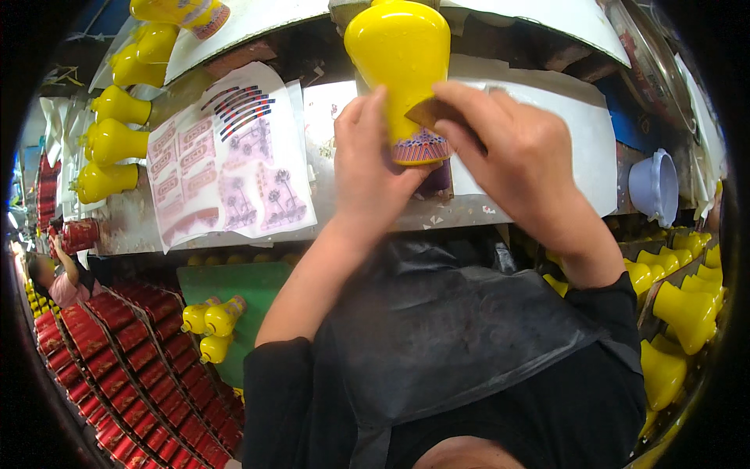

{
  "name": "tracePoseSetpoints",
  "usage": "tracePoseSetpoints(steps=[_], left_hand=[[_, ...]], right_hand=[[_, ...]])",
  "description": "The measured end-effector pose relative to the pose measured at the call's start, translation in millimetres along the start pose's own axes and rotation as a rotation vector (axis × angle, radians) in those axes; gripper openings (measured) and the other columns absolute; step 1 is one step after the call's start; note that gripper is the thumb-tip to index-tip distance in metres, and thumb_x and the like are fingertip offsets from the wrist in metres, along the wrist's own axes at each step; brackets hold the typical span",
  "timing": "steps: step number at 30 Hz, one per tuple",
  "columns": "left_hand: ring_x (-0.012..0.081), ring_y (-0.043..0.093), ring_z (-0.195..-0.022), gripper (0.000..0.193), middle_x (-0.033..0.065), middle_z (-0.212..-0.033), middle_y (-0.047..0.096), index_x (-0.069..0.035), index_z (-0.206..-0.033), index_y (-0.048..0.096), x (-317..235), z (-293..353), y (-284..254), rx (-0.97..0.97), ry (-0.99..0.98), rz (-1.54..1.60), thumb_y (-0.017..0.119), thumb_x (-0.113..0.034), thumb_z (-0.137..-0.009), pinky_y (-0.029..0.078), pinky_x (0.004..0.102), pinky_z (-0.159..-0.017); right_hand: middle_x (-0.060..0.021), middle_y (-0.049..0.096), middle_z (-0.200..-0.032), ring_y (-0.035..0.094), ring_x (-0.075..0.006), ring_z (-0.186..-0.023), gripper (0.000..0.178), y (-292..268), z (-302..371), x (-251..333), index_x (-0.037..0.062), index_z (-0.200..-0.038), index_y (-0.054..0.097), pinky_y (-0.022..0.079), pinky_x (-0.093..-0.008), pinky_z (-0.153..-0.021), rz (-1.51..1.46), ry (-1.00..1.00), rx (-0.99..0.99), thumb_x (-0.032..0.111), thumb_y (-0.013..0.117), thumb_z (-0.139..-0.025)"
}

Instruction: The person applies printed stickers to yellow ceramic vases on a workbench. They peel each sticker from a sheet, position it on the vase body, smooth it with a cloth, and then apply a narrow strip around the neck. Finished vases are placed on a nearby shelf.

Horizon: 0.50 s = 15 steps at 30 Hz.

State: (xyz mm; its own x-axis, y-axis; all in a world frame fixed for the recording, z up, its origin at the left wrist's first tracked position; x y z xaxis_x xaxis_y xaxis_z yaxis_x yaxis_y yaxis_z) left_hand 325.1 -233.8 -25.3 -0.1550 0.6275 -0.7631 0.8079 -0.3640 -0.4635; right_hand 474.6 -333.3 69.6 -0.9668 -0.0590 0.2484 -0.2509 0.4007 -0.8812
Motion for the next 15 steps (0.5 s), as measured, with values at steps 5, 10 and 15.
tracePoseSetpoints(steps=[5, 10, 15], left_hand=[[0.0418, 0.053, -0.129, 0.107, 0.0229, -0.142, 0.046, -0.009, -0.156, 0.035, 0, -5, 4, 0.030, -0.044, 0.025, 0.093, -0.012, -0.066, 0.047, 0.0463, -0.106], [0.0379, 0.051, -0.136, 0.113, 0.0217, -0.150, 0.042, -0.011, -0.161, 0.029, 4, -6, -3, 0.111, -0.132, 0.148, 0.093, -0.014, -0.068, 0.047, 0.0441, -0.110], [0.0297, 0.047, -0.141, 0.115, 0.0159, -0.160, 0.035, -0.008, -0.164, 0.021, 2, -7, -8, 0.148, -0.307, 0.727, 0.089, 0.000, -0.071, 0.047, 0.0411, -0.113]], right_hand=[[-0.0146, 0.076, -0.097, 0.075, -0.0290, -0.080, 0.033, 14, 22, -6, 0.0060, -0.123, 0.065, 0.058, -0.0318, -0.070, -0.235, 0.258, 0.079, 0.013, 0.073, -0.091], [-0.0155, 0.075, -0.101, 0.075, -0.0252, -0.083, 0.034, 14, 33, -14, 0.0071, -0.124, 0.064, 0.057, -0.0300, -0.073, -0.552, 0.479, 0.042, 0.014, 0.072, -0.092], [-0.0129, 0.075, -0.105, 0.075, -0.0246, -0.088, 0.031, 11, 24, -22, 0.0047, -0.119, 0.067, 0.057, -0.0303, -0.078, -0.459, 0.168, 0.101, 0.009, 0.074, -0.089]])
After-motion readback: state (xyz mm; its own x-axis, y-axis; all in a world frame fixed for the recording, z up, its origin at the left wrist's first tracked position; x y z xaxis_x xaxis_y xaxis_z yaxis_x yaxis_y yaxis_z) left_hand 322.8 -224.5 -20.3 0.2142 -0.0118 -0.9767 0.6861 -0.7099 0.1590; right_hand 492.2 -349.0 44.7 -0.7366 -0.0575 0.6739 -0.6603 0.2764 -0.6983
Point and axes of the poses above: each hand's wrist, its own z-axis away from the middle knuckle, its own y-axis out of the palm, x = y × z, the point moved 1 cm from there along -z, towards the middle knuckle
